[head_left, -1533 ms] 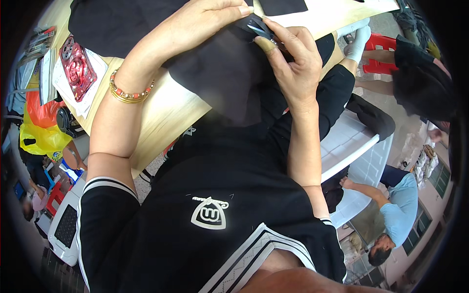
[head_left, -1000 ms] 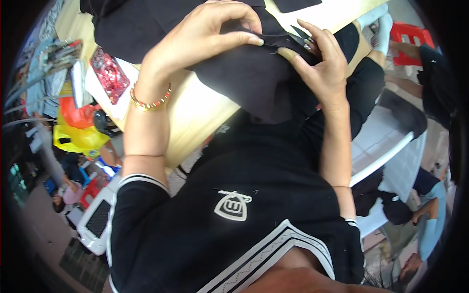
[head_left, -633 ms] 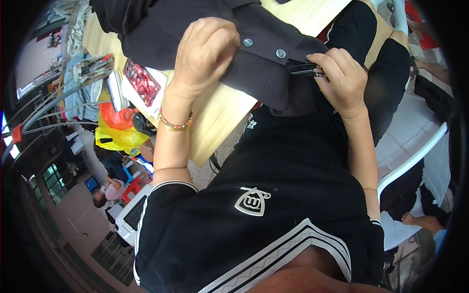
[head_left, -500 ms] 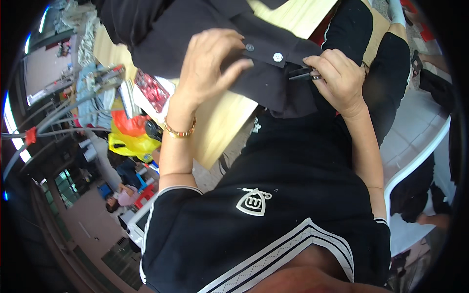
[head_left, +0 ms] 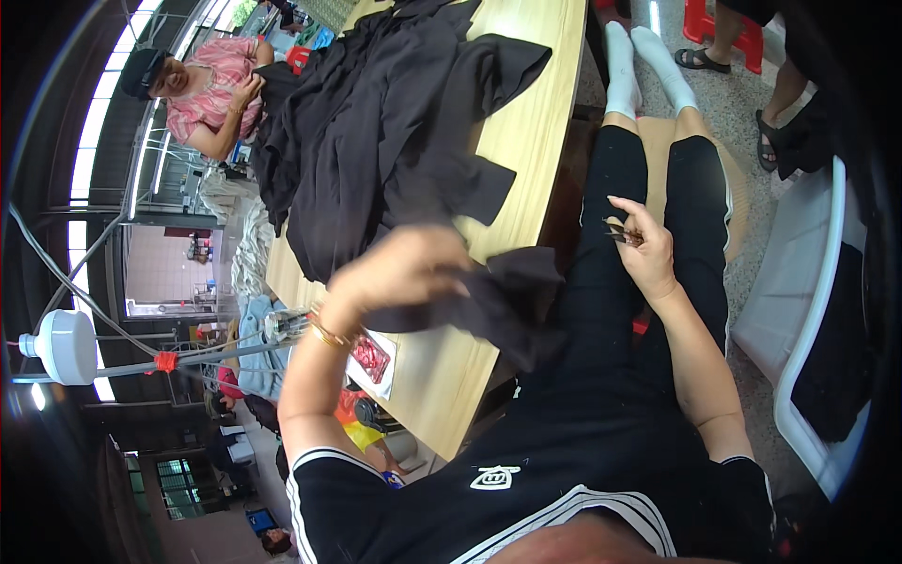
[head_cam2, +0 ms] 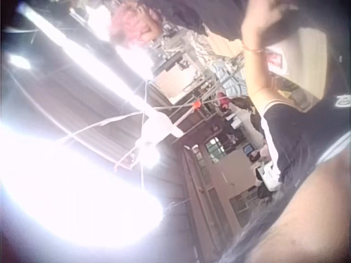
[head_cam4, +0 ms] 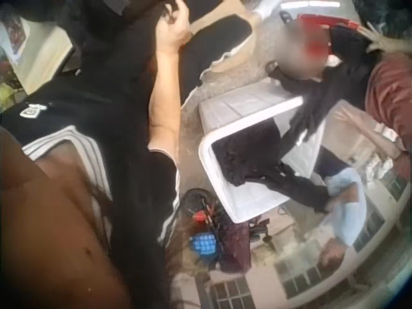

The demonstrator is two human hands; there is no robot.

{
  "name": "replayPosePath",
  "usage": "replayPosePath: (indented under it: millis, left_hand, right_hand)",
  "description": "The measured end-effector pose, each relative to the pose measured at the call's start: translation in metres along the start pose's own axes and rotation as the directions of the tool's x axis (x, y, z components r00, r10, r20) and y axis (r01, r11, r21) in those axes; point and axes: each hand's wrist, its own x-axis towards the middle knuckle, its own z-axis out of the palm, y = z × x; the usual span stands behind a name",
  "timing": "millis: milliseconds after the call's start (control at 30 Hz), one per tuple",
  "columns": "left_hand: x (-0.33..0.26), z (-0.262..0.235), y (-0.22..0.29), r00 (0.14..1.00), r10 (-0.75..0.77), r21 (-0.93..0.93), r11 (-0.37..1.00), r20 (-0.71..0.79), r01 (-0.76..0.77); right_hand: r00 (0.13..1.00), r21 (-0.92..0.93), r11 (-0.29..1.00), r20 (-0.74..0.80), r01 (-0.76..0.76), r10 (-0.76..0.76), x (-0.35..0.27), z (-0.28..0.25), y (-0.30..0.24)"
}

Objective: Trimming excess threads and checking buttons on black garments using a thread nipper.

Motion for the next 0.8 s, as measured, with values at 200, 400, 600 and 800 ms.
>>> replayPosePath:
  millis: [200,400,600,800]
  left_hand:
    - [0.015,-0.177,-0.095,0.379,-0.236,-0.247,0.969,-0.895,0.02]
    - [0.034,-0.097,-0.128,0.435,-0.214,0.043,0.859,-0.875,0.51]
    - [0.013,0.053,-0.096,0.445,-0.44,0.212,0.483,-0.78,0.849]
    - [0.025,0.064,-0.159,0.519,-0.325,0.272,0.573,-0.791,0.773]
  right_hand:
    - [0.998,-0.032,0.999,-0.059,-0.036,0.034,0.003,0.004,0.026]
    - [0.997,-0.096,0.993,0.001,-0.073,0.073,0.005,0.0,0.027]
    - [0.99,-0.028,0.99,0.022,-0.14,0.141,0.012,-0.005,0.026]
    - [0.988,-0.016,0.989,0.058,-0.146,0.146,0.013,0.007,0.028]
